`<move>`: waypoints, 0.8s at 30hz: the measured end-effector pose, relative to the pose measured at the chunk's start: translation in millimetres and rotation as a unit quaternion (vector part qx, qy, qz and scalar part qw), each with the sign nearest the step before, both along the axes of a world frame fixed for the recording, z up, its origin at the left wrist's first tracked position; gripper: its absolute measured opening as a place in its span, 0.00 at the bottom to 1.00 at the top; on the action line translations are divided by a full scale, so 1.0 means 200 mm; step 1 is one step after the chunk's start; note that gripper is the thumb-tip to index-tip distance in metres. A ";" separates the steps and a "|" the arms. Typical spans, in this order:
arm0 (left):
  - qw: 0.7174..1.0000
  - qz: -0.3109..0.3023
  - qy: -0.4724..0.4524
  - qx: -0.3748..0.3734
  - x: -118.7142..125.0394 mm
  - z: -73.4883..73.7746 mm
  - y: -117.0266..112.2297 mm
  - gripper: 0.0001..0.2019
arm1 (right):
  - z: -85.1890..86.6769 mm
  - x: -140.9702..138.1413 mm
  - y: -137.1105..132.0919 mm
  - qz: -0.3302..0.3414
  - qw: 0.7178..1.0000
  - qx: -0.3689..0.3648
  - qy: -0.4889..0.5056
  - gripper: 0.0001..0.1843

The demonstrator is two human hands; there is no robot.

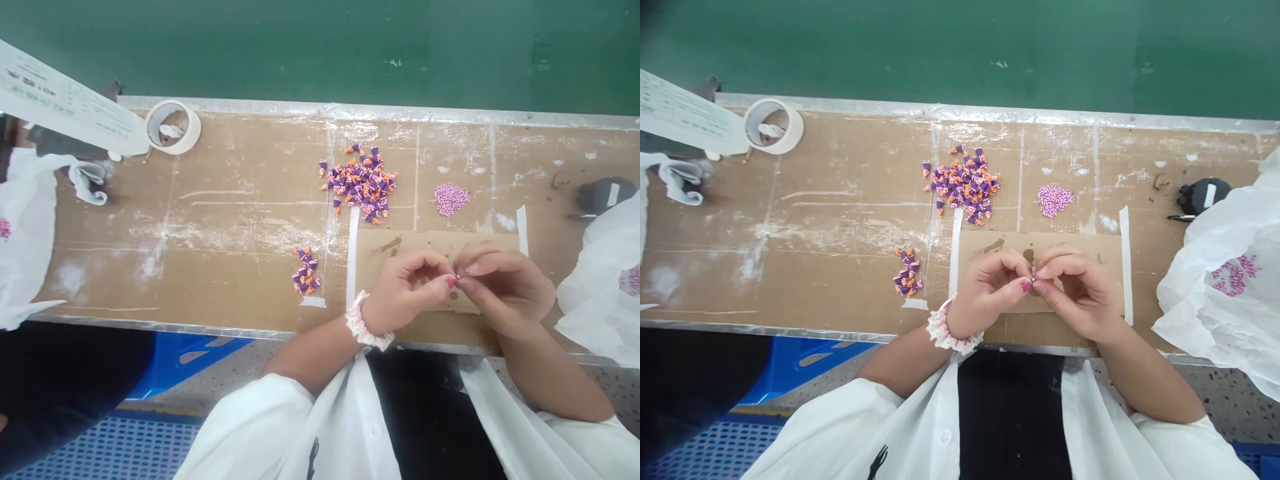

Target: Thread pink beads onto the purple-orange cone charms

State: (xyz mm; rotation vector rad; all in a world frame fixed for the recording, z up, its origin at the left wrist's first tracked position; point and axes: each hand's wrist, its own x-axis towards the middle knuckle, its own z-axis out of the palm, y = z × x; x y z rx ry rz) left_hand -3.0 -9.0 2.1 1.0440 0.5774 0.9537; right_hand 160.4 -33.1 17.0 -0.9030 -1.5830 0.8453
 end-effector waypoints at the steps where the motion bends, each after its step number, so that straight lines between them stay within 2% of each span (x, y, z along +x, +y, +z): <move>1: 0.998 0.022 0.027 0.050 0.00 0.00 0.00 0.05 | 0.01 -0.01 0.00 -0.001 1.000 -0.002 -0.001 0.23; 4: 0.974 0.078 0.101 0.187 0.00 0.00 0.00 0.04 | 0.02 -0.01 -0.01 -0.011 1.000 -0.006 -0.013 0.24; 8: 0.923 0.131 0.175 0.317 0.01 0.00 0.01 0.05 | 0.03 -0.01 -0.01 -0.007 0.999 -0.027 -0.030 0.22; 12: 0.876 0.161 0.206 0.405 0.01 -0.02 0.02 0.06 | 0.03 0.02 -0.01 0.012 0.997 -0.047 -0.052 0.20; 16: 0.851 0.168 0.219 0.447 0.02 -0.04 0.02 0.05 | 0.04 0.03 0.00 0.023 0.994 -0.068 -0.079 0.18; 20: 0.848 0.164 0.231 0.449 0.02 -0.04 0.01 0.05 | 0.06 0.03 -0.01 0.012 0.993 -0.095 -0.075 0.17; 24: 0.891 0.140 0.229 0.366 0.00 -0.01 0.01 0.03 | 0.07 0.07 -0.01 -0.024 0.990 -0.111 -0.082 0.15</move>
